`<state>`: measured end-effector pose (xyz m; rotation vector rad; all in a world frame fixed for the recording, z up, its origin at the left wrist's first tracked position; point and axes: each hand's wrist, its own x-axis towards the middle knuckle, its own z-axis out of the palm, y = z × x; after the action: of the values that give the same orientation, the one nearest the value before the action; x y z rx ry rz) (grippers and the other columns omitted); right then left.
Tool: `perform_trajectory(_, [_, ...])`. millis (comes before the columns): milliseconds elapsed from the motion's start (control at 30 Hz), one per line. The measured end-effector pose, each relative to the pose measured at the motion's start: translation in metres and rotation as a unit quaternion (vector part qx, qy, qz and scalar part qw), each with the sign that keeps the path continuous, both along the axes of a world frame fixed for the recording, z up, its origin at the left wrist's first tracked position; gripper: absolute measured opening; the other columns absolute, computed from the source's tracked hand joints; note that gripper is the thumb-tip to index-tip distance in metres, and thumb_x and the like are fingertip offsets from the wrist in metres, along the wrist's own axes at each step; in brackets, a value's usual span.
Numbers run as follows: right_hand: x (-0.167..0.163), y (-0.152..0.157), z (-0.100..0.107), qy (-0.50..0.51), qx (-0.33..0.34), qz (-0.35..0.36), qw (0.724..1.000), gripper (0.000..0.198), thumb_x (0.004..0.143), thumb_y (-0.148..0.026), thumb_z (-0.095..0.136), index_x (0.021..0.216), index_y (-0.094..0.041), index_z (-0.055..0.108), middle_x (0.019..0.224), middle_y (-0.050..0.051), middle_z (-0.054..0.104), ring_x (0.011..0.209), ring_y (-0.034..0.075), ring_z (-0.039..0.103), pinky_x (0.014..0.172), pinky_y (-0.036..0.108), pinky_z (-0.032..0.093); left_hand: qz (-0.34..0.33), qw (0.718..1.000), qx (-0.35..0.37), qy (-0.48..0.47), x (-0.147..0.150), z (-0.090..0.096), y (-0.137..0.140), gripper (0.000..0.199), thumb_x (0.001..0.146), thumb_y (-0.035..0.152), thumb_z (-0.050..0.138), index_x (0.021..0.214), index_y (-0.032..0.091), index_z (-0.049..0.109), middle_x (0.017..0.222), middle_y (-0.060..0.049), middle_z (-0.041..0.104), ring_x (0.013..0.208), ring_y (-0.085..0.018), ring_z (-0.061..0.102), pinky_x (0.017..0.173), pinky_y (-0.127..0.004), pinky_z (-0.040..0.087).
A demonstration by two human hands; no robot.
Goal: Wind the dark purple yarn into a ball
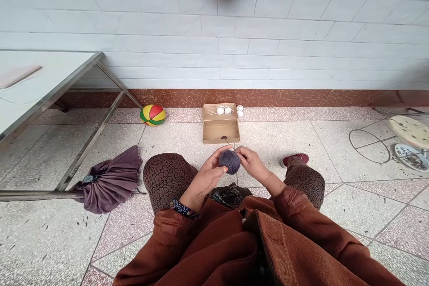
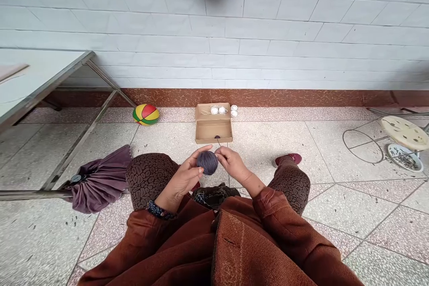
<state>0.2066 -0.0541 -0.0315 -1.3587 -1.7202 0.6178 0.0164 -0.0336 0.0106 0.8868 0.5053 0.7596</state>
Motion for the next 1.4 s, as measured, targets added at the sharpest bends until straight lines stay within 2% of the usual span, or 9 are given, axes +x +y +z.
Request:
perform_trajectory(167, [-0.014, -0.027, -0.019, -0.087, -0.028, 0.117, 0.989, 0.021, 0.103, -0.030, 0.044, 0.097, -0.020, 0.062, 0.092, 0.007, 0.068, 0.085, 0.018, 0.064, 0.078, 0.029, 0.051, 0.141, 0.989, -0.036, 0.019, 0.001, -0.010, 0.012, 0.045, 0.071, 0.023, 0.075, 0.114, 0.021, 0.065, 0.112, -0.006, 0.066, 0.104, -0.019, 0.059, 0.097, -0.034, 0.042])
perform_trajectory(333, [-0.015, -0.040, 0.026, -0.104, 0.011, 0.197, 0.975, 0.026, 0.104, -0.034, 0.044, 0.096, -0.021, 0.065, 0.084, 0.005, 0.067, 0.078, 0.017, 0.064, 0.072, 0.027, 0.051, 0.203, 0.969, 0.038, 0.133, -0.002, -0.024, 0.018, 0.043, 0.068, 0.023, 0.077, 0.110, 0.020, 0.064, 0.108, -0.004, 0.065, 0.101, -0.019, 0.058, 0.097, -0.033, 0.042])
perform_trajectory(500, [0.002, -0.010, 0.069, -0.055, 0.068, 0.108, 0.990, 0.026, 0.103, -0.038, 0.048, 0.095, -0.022, 0.066, 0.085, 0.005, 0.068, 0.080, 0.018, 0.064, 0.075, 0.029, 0.050, 0.087, 0.970, 0.139, 0.180, -0.003, -0.022, 0.012, 0.055, 0.069, 0.023, 0.077, 0.122, 0.023, 0.062, 0.117, -0.006, 0.058, 0.107, -0.021, 0.056, 0.095, -0.034, 0.044])
perform_trajectory(667, [0.009, 0.015, 0.041, -0.008, 0.020, 0.028, 0.999, 0.024, 0.100, -0.036, 0.052, 0.087, -0.021, 0.065, 0.082, 0.004, 0.067, 0.078, 0.018, 0.062, 0.076, 0.030, 0.049, -0.050, 0.990, 0.115, 0.065, -0.001, -0.008, 0.002, 0.084, 0.071, 0.026, 0.079, 0.146, 0.031, 0.043, 0.115, -0.006, 0.059, 0.103, -0.022, 0.057, 0.089, -0.035, 0.045])
perform_trajectory(833, [-0.006, -0.004, -0.011, -0.008, -0.054, 0.016, 0.998, 0.026, 0.101, -0.032, 0.047, 0.084, -0.019, 0.062, 0.074, 0.002, 0.063, 0.070, 0.016, 0.059, 0.068, 0.026, 0.048, 0.016, 0.999, 0.035, 0.030, -0.002, -0.002, 0.002, 0.060, 0.070, 0.026, 0.080, 0.127, 0.023, 0.062, 0.123, -0.009, 0.063, 0.115, -0.025, 0.056, 0.102, -0.037, 0.039])
perform_trajectory(933, [-0.014, -0.024, -0.019, -0.042, -0.064, 0.082, 0.994, 0.027, 0.102, -0.033, 0.045, 0.085, -0.020, 0.062, 0.078, 0.003, 0.064, 0.074, 0.016, 0.060, 0.071, 0.026, 0.049, 0.095, 0.994, 0.021, 0.058, -0.002, -0.008, 0.009, 0.049, 0.070, 0.024, 0.078, 0.117, 0.021, 0.065, 0.114, -0.007, 0.066, 0.109, -0.022, 0.058, 0.101, -0.036, 0.040])
perform_trajectory(1133, [-0.012, -0.043, 0.028, -0.062, -0.015, 0.198, 0.978, 0.026, 0.103, -0.036, 0.046, 0.090, -0.020, 0.062, 0.080, 0.004, 0.065, 0.074, 0.016, 0.062, 0.070, 0.026, 0.049, 0.174, 0.952, 0.132, 0.215, -0.004, -0.020, 0.016, 0.049, 0.069, 0.021, 0.074, 0.117, 0.023, 0.064, 0.117, -0.006, 0.057, 0.109, -0.021, 0.056, 0.093, -0.033, 0.046])
perform_trajectory(1267, [0.000, -0.025, 0.066, -0.034, 0.027, 0.157, 0.987, 0.028, 0.103, -0.040, 0.047, 0.092, -0.021, 0.065, 0.081, 0.004, 0.067, 0.074, 0.016, 0.063, 0.071, 0.027, 0.050, 0.107, 0.947, 0.193, 0.233, -0.006, -0.017, 0.013, 0.060, 0.070, 0.017, 0.072, 0.128, 0.026, 0.059, 0.118, -0.006, 0.053, 0.109, -0.022, 0.055, 0.091, -0.034, 0.047])
perform_trajectory(1400, [0.011, 0.004, 0.062, -0.016, 0.054, 0.072, 0.996, 0.029, 0.101, -0.042, 0.050, 0.087, -0.022, 0.065, 0.081, 0.004, 0.067, 0.076, 0.017, 0.062, 0.074, 0.029, 0.050, -0.009, 0.968, 0.194, 0.159, -0.006, -0.011, 0.007, 0.081, 0.070, 0.013, 0.074, 0.144, 0.030, 0.045, 0.116, -0.006, 0.054, 0.104, -0.021, 0.056, 0.095, -0.036, 0.044])
